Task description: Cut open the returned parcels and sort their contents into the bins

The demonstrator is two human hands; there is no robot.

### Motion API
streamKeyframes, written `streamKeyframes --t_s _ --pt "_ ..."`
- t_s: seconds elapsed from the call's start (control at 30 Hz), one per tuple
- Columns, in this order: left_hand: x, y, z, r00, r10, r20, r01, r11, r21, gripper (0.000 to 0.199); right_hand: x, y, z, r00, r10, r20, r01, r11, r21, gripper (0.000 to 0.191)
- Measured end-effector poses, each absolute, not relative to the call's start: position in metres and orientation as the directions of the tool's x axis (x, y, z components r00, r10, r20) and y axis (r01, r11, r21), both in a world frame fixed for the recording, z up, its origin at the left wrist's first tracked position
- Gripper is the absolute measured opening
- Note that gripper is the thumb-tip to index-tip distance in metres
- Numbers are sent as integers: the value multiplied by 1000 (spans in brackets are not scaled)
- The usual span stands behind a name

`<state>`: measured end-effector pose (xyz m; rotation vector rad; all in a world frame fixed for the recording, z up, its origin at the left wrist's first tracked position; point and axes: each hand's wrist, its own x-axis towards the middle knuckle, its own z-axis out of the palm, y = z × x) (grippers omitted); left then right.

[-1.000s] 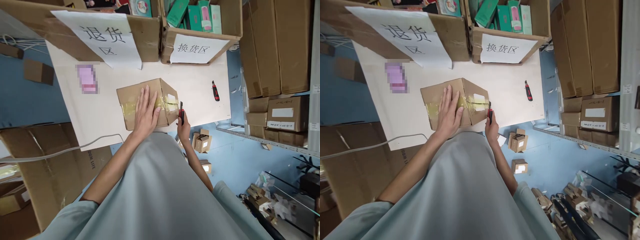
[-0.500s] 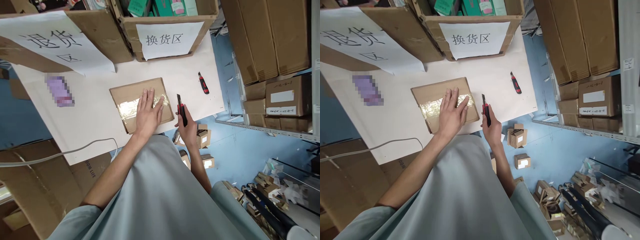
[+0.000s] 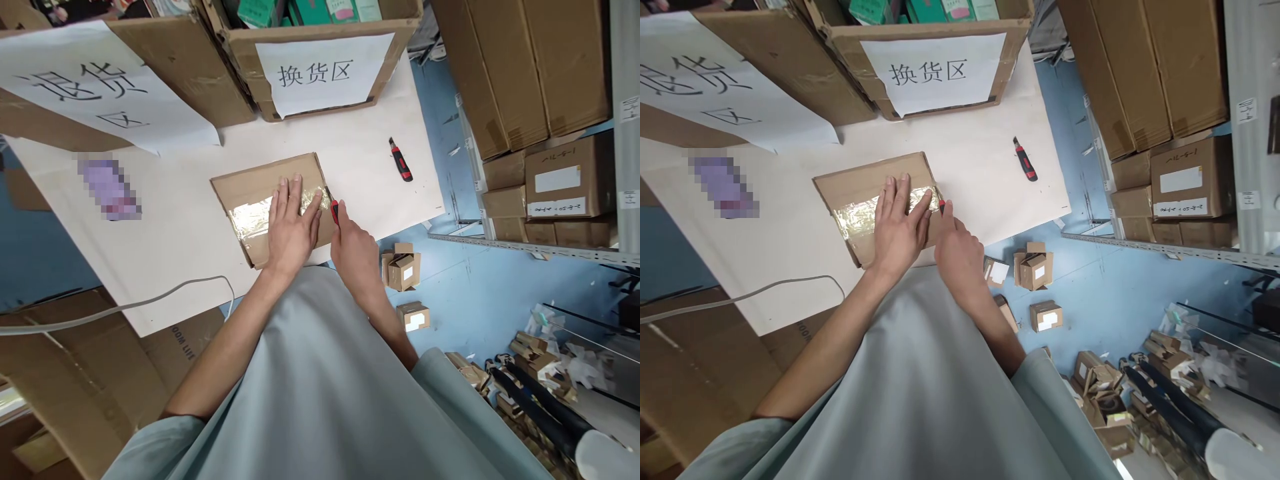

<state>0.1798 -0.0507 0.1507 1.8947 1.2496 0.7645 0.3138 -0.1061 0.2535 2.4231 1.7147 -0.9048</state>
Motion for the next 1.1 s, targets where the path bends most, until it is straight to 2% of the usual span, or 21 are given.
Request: streamKeyframes --t_s 0.27,0.53,0.63,0.83,1.0,1.1 --pt "181 -46 145 355 931 85 477 -259 840 66 281 -70 276 246 858 -452 914 -361 -188 68" --pt "182 -52 140 371 921 121 452 -293 843 61 284 -122 285 319 781 -537 926 -378 1 73" --pt "180 -53 138 399 909 119 415 -295 861 60 279 -133 286 319 800 -507 929 -369 3 72" --pt "179 -57 135 397 904 156 414 -328 849 56 276 -115 282 320 866 -384 923 -377 -82 65" --pt "178 -61 135 407 899 163 413 -340 845 53 279 -100 279 361 824 -437 915 -402 -2 61" --pt "179 -61 135 436 886 156 428 -357 831 59 276 -107 283 372 808 -457 916 -398 41 62"
